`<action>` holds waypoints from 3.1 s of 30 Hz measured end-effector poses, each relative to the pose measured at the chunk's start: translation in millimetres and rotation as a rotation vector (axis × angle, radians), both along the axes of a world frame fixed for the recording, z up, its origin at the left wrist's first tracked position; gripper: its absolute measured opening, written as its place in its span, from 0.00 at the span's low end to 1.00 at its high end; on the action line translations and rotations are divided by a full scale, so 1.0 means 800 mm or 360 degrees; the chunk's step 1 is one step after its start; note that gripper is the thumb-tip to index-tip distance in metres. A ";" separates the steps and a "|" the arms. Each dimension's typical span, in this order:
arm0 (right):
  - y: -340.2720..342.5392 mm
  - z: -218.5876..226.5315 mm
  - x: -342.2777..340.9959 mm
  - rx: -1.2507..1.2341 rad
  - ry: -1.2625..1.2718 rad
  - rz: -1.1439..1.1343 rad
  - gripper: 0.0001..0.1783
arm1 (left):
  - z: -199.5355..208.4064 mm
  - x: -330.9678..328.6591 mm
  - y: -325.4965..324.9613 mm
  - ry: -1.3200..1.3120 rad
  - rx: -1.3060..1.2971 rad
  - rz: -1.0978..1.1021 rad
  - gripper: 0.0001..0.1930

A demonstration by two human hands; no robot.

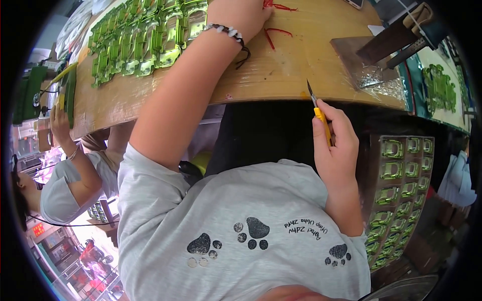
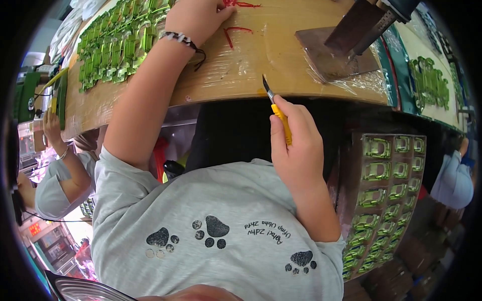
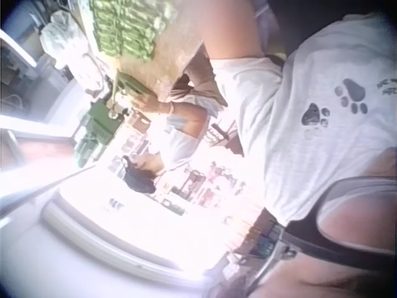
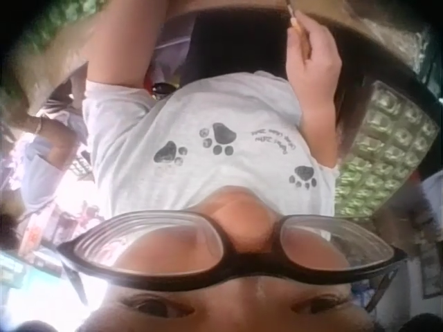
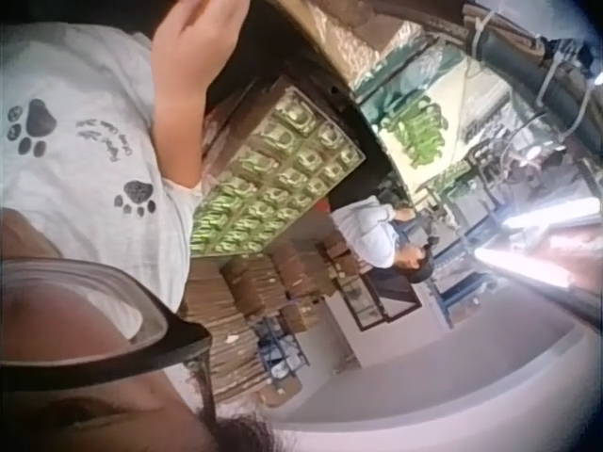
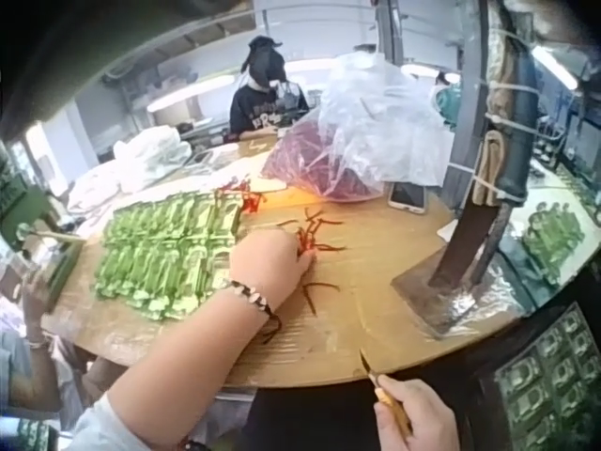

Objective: The person assembles small plastic car body components by manually inserting red plastic clips into the parts, using small pliers.

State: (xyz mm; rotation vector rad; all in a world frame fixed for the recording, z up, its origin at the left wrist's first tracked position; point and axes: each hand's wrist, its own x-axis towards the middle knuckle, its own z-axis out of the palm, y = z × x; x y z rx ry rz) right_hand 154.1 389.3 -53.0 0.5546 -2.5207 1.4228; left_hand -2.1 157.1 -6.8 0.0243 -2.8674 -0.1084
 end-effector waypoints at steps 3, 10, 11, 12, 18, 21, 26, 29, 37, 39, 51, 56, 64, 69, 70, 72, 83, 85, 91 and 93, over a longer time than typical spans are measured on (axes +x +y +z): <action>0.005 -0.003 0.002 0.0020 0.0037 -0.0020 0.14 | -0.018 -0.008 -0.005 0.0142 0.0020 -0.0022 0.17; 0.007 -0.005 0.002 -0.0022 0.0124 0.0005 0.15 | -0.005 0.052 -0.010 0.0375 0.0398 -0.0374 0.11; 0.007 -0.004 0.002 -0.0023 0.0119 0.0006 0.15 | -0.004 0.067 -0.008 0.0370 0.0398 -0.0372 0.11; 0.006 -0.001 0.000 -0.0046 0.0167 0.0032 0.15 | -0.003 0.082 -0.006 0.0353 0.0514 -0.0490 0.10; -0.001 0.002 -0.006 -0.0023 0.0268 0.0085 0.16 | -0.021 0.135 0.009 0.0214 0.0908 -0.0629 0.08; -0.011 0.009 -0.006 0.0025 0.0279 0.0106 0.16 | -0.033 0.137 0.002 0.0198 0.0989 -0.0628 0.07; -0.017 0.010 -0.009 0.0118 0.0402 0.0110 0.16 | -0.033 0.140 0.003 0.0187 0.0944 -0.0677 0.07; -0.017 0.013 -0.008 0.0152 0.0354 0.0056 0.15 | -0.034 0.141 0.002 0.0238 0.0924 -0.0723 0.07; -0.021 0.004 -0.013 0.0224 0.0468 0.0065 0.16 | -0.033 0.152 0.012 0.0098 0.1068 -0.0683 0.07; -0.022 0.002 -0.015 0.0247 0.0474 0.0051 0.16 | -0.030 0.153 0.015 0.0100 0.1015 -0.0661 0.07; -0.021 -0.001 -0.015 0.0293 0.0299 0.0088 0.15 | -0.043 0.151 0.029 0.0391 0.0510 -0.0695 0.05; -0.022 0.009 -0.009 0.0421 0.0228 0.0013 0.15 | -0.041 0.153 0.031 0.0365 0.0324 -0.0725 0.04; -0.020 0.015 -0.006 0.0418 0.0313 0.0033 0.16 | -0.038 0.154 0.029 0.0317 0.0353 -0.0723 0.05; -0.025 0.015 -0.005 0.0491 0.0204 0.0020 0.15 | -0.041 0.154 0.029 0.0332 0.0361 -0.0713 0.05; -0.025 0.018 -0.006 0.0509 0.0190 -0.0007 0.14 | -0.041 0.155 0.029 0.0343 0.0365 -0.0725 0.05; -0.019 0.020 -0.012 0.0609 0.0205 -0.0137 0.13 | -0.040 0.155 0.028 0.0336 0.0373 -0.0721 0.05; -0.005 -0.013 -0.012 0.0190 0.0247 -0.0147 0.15 | -0.024 0.085 -0.021 0.0323 0.0282 -0.0563 0.11; -0.001 -0.018 -0.013 0.0153 0.0276 -0.0127 0.15 | -0.016 0.069 -0.025 0.0235 0.0256 -0.0567 0.13; 0.000 -0.025 -0.014 0.0089 0.0266 -0.0121 0.17 | 0.030 0.010 -0.016 -0.0076 0.0082 -0.0203 0.15; 0.001 -0.029 -0.016 0.0080 0.0300 -0.0100 0.17 | 0.027 -0.003 -0.010 -0.0163 0.0085 -0.0092 0.16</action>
